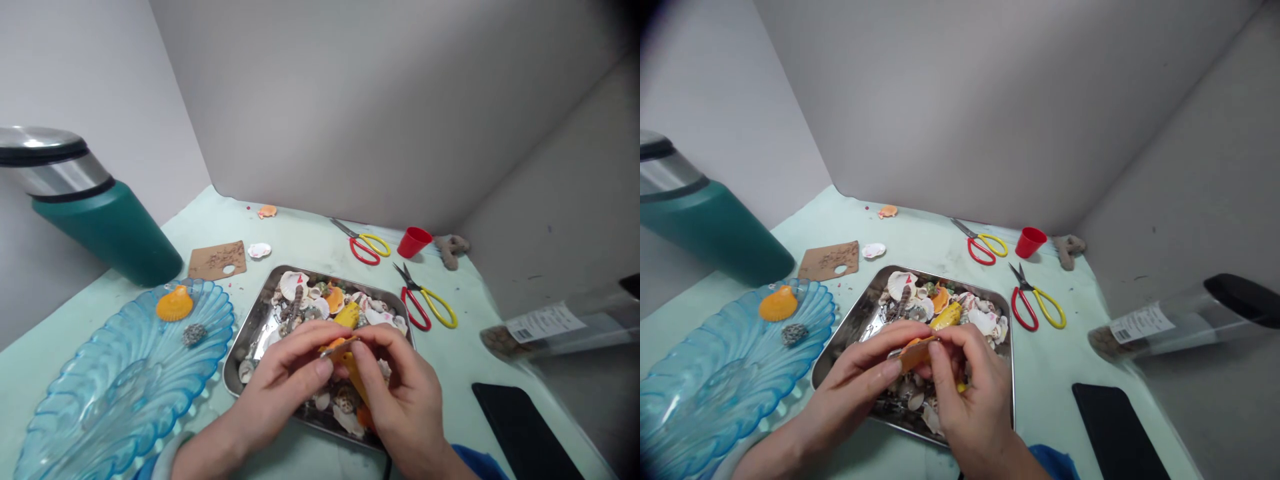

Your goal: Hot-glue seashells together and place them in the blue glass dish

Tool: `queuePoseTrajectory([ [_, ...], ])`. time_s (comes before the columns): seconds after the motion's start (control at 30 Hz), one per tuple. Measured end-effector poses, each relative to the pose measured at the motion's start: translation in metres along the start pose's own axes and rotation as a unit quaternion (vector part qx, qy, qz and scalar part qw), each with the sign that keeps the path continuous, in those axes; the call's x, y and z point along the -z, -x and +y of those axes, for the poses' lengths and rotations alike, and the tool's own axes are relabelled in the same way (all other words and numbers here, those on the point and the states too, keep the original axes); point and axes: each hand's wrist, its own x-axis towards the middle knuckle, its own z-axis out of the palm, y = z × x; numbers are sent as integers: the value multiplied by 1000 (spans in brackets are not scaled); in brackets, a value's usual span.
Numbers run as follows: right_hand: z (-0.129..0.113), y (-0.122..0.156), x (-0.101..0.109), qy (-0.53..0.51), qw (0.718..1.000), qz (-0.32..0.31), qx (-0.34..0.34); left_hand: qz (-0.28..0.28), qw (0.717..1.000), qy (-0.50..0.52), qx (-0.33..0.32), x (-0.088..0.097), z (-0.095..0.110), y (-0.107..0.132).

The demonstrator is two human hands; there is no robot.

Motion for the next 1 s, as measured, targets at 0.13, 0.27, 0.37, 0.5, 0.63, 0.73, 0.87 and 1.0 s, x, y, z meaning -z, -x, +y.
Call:
queuePoseTrajectory([
  [0.13, 1, -1, 1, 18, 1000, 3, 8, -3, 999, 41, 15, 0, -2, -1],
  [0.27, 0, 0, 3, 23, 1000, 6, 10, 45, 998, 45, -3, -4, -4, -2],
  [0.37, -3, -2, 4, -10, 999, -11, 45, 97, 995, 16, -7, -8, -7, -1],
  [0.5, -8, -5, 2, -13, 996, -20, 88, 130, 989, -61, -47, -11, -14, 2],
  [0.63, -8, -5, 1, -3, 996, -10, 83, 125, 986, -91, -65, -11, -14, 3],
  [0.73, -7, -5, 1, 0, 997, -9, 73, 135, 989, -51, -32, -10, -9, -1],
  [0.87, -6, -5, 1, -3, 997, -23, 67, 94, 995, 11, 36, -7, -3, -5],
  [1.0, -6, -6, 0, -6, 997, -27, 67, 74, 996, 41, 39, -5, -2, -5],
])
